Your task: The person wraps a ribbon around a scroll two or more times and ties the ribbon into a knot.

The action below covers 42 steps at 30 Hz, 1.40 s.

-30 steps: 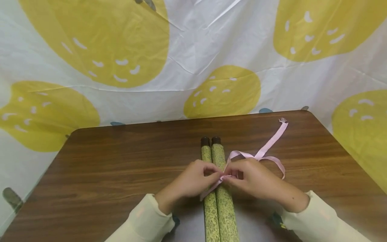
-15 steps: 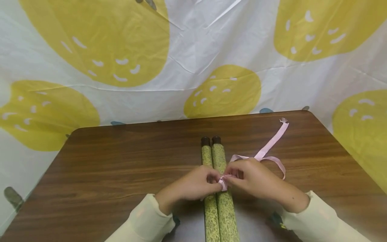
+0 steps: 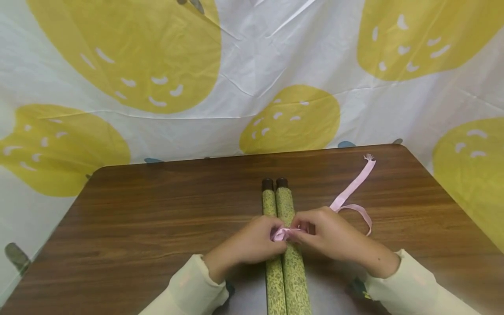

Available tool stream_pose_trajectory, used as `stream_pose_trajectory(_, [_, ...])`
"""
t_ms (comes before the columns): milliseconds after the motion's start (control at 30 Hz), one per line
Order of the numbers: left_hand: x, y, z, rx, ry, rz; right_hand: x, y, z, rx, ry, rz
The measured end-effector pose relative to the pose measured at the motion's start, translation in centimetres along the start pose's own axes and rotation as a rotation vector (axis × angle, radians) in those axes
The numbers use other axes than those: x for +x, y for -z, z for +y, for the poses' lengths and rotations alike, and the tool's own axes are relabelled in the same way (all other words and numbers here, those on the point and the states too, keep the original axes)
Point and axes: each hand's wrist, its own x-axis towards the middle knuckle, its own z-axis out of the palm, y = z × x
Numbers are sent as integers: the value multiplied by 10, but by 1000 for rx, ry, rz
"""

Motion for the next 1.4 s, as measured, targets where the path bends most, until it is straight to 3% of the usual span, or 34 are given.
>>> stream_pose_trajectory(200, [-1, 3, 2, 26, -17, 27, 0, -1, 1, -9, 1, 7])
stream_pose_trajectory(467, [-4, 9, 6, 47, 56, 56, 0, -1, 2, -13, -15, -4])
stream_pose_trajectory(633, [-4, 14, 6, 139, 92, 103, -1, -1, 3, -23, -34, -19])
stream_pose_trajectory(900, [-6, 22, 5, 342, 54, 209, 0, -4, 4, -13, -47, -21])
stream_pose_trajectory(1067, [-9, 32, 3, 367, 19, 277, 1, -6, 5, -4, -38, -20])
stream_pose_trajectory(1300, [-18, 46, 2, 299, 2, 194, 1, -5, 3, -28, -41, -16])
stream_pose_trajectory(1400, [-24, 52, -1, 311, 3, 179, 1, -3, 3, -36, -44, -22])
